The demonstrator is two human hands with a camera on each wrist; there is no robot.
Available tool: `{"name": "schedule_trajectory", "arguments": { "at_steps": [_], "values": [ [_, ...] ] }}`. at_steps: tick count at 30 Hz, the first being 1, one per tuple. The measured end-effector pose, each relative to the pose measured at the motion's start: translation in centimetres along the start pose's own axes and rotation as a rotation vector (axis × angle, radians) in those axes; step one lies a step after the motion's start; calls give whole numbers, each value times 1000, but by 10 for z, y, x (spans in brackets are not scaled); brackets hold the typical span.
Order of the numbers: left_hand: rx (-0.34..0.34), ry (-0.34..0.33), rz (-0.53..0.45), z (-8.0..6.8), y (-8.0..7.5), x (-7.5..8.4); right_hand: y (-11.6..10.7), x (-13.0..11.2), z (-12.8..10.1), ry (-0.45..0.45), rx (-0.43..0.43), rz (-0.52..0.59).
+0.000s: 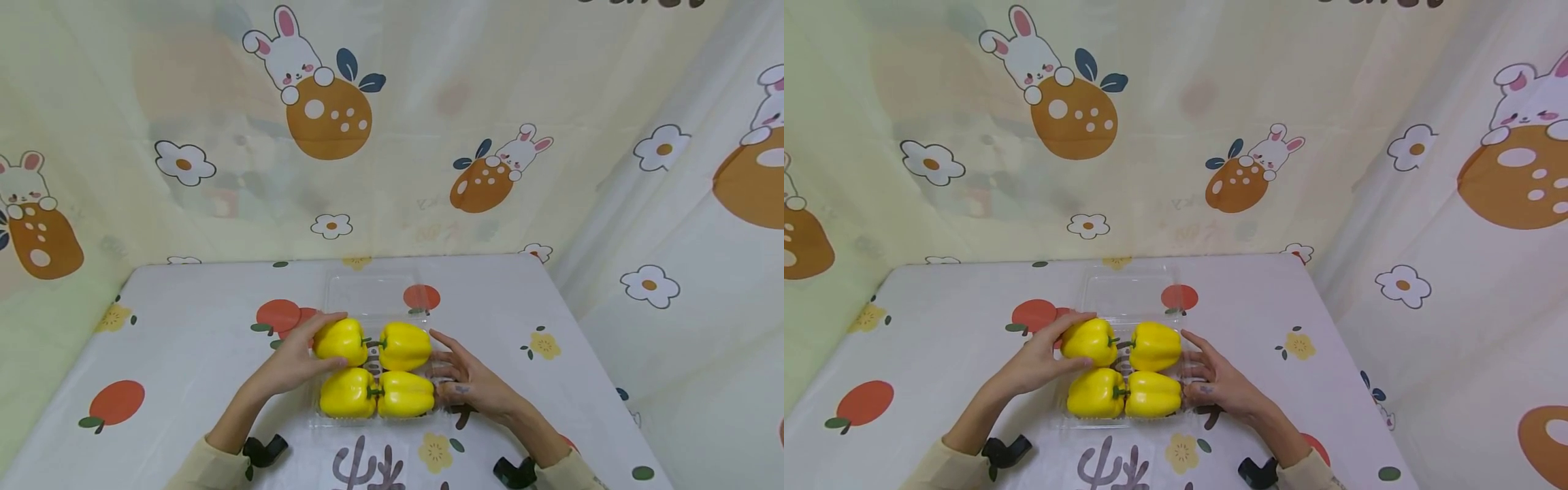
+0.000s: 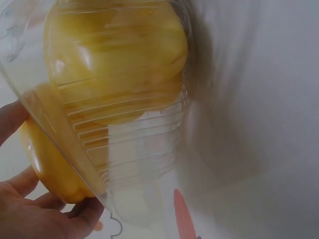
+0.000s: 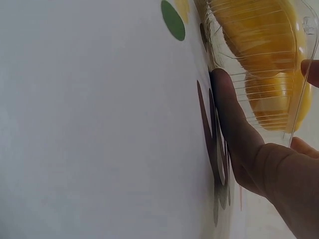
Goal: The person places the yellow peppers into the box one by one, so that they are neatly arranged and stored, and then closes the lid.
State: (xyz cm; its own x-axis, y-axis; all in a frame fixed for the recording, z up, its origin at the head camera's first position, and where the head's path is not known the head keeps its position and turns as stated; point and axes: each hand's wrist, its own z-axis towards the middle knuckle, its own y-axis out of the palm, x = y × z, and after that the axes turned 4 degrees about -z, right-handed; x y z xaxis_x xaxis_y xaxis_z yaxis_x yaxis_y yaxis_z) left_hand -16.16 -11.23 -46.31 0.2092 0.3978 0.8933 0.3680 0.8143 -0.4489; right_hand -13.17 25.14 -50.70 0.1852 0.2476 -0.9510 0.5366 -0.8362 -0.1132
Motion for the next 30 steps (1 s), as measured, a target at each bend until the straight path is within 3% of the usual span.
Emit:
{"name": "schedule_trajectory", "arguments": {
  "at_steps": [9,30],
  "values": [
    [-13,12,2,1,2,0,0,0,-1,-13,-6,1],
    [-10,-40,25,2,10,0,-1,3,1,-24,-9,-8]
  ]
}}
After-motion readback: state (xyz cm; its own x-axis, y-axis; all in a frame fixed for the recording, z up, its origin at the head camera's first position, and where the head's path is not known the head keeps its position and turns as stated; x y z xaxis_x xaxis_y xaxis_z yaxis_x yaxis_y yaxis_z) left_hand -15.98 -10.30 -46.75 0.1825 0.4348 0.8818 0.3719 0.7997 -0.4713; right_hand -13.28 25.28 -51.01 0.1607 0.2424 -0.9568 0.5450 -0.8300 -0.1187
